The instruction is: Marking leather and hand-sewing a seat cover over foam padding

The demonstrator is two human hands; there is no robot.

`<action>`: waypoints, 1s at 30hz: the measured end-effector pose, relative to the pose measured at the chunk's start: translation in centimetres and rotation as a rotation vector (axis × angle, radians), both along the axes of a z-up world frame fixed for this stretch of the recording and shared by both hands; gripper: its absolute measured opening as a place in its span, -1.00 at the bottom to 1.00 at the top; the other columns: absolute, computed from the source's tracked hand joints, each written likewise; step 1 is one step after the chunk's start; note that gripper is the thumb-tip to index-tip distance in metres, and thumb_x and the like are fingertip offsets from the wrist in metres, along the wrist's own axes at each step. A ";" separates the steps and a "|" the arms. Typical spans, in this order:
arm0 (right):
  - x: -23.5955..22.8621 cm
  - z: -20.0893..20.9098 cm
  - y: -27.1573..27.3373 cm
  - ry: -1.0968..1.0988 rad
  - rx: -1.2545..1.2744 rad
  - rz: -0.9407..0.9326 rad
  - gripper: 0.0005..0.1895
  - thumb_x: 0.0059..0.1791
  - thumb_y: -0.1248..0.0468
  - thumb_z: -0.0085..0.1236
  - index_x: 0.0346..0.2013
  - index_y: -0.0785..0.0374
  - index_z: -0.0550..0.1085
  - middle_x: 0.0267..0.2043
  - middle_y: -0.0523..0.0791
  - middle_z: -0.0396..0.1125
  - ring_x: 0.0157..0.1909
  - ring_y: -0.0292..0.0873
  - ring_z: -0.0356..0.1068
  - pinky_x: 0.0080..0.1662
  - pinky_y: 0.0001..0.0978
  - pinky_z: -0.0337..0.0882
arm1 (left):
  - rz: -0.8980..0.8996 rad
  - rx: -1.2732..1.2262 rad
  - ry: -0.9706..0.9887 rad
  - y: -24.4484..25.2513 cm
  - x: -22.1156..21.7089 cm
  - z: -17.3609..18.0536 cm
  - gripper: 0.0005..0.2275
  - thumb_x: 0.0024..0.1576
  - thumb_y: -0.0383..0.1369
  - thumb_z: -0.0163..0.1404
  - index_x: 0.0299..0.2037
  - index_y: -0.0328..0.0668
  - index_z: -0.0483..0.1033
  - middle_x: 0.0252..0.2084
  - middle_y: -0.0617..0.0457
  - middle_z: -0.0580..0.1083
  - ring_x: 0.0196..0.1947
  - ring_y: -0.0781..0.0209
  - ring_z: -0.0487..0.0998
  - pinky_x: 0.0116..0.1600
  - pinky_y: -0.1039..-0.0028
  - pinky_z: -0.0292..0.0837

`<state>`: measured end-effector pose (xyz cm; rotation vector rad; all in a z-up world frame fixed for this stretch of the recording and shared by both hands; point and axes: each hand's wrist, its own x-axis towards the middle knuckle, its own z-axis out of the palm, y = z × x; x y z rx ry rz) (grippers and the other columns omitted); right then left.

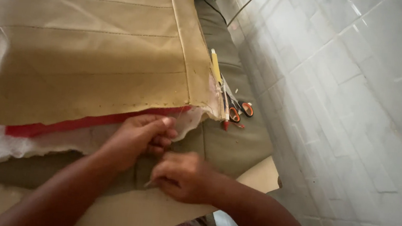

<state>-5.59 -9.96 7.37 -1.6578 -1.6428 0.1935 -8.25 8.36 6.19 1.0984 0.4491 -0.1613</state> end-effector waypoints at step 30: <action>4.3 7.5 -3.2 -0.051 0.145 -0.397 -0.86 0.01 0.46 0.02 -0.44 0.26 0.44 -0.36 -0.07 0.30 -0.32 -0.04 0.40 -0.23 -0.29 0.41 | 0.322 -0.041 -0.012 -1.1 -0.5 0.8 -0.70 0.21 -0.17 0.08 -0.18 -0.34 0.49 -0.27 -0.13 0.66 -0.61 0.27 0.55 -0.61 0.63 0.38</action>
